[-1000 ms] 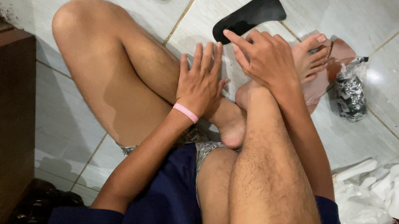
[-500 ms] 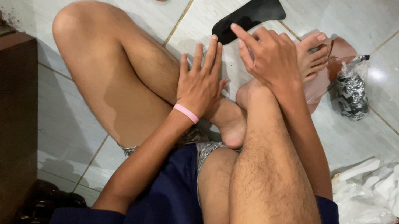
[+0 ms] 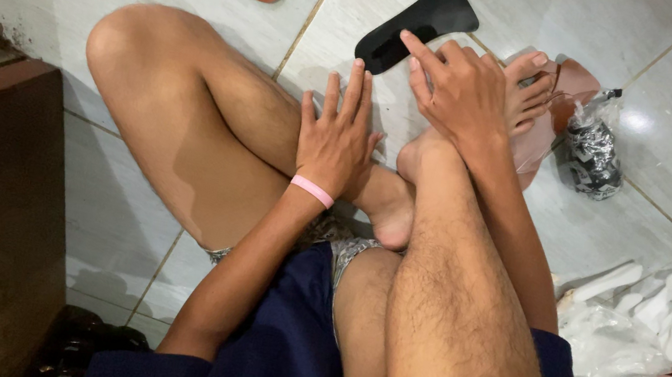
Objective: The person sits on the floor and applies adhesive labels to shoe insoles. They peel backing from the labels, position them on black and brown insoles, and smooth them down. The person handles several insoles one at a time and places them on the floor after labeling.
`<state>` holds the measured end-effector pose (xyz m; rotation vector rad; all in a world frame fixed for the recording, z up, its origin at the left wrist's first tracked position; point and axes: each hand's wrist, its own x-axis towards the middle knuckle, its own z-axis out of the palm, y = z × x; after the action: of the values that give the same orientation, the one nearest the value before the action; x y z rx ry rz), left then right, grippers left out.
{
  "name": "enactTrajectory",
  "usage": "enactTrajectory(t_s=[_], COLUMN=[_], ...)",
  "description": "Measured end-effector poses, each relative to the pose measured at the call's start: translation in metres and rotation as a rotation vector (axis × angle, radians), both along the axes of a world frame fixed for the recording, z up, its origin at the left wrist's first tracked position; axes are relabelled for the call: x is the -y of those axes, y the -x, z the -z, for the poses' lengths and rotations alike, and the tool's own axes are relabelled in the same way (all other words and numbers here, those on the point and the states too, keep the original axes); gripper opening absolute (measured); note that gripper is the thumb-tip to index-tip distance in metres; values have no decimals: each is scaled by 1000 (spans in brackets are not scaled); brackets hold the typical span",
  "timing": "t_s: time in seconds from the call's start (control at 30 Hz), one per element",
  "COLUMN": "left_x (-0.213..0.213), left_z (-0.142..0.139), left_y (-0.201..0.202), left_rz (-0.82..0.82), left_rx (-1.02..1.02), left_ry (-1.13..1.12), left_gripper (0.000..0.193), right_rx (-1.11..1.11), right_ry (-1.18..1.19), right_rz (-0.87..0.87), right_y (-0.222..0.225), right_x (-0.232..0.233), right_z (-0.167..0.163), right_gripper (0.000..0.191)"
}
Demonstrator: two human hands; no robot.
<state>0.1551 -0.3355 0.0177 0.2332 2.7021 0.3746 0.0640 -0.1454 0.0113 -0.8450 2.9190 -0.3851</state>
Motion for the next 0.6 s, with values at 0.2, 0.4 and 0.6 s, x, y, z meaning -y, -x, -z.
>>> enactTrajectory(t_s=[0.2,0.4,0.6], left_x=[1,0,1], left_z=[0,-3,-1], left_y=[-1,0,-1], left_rz=[-12,-12,-6], left_rx=[-31,-17,-35], left_ry=[-11,-18,-13], left_gripper=[89,88,88], right_rx=[38,-14,-31], right_ry=[41,36,26], right_rz=[-91,-90,13], right_y=[1,0,2], right_x=[4,5,2], right_z=[-1,-3,-3], right_gripper=[37,35,34])
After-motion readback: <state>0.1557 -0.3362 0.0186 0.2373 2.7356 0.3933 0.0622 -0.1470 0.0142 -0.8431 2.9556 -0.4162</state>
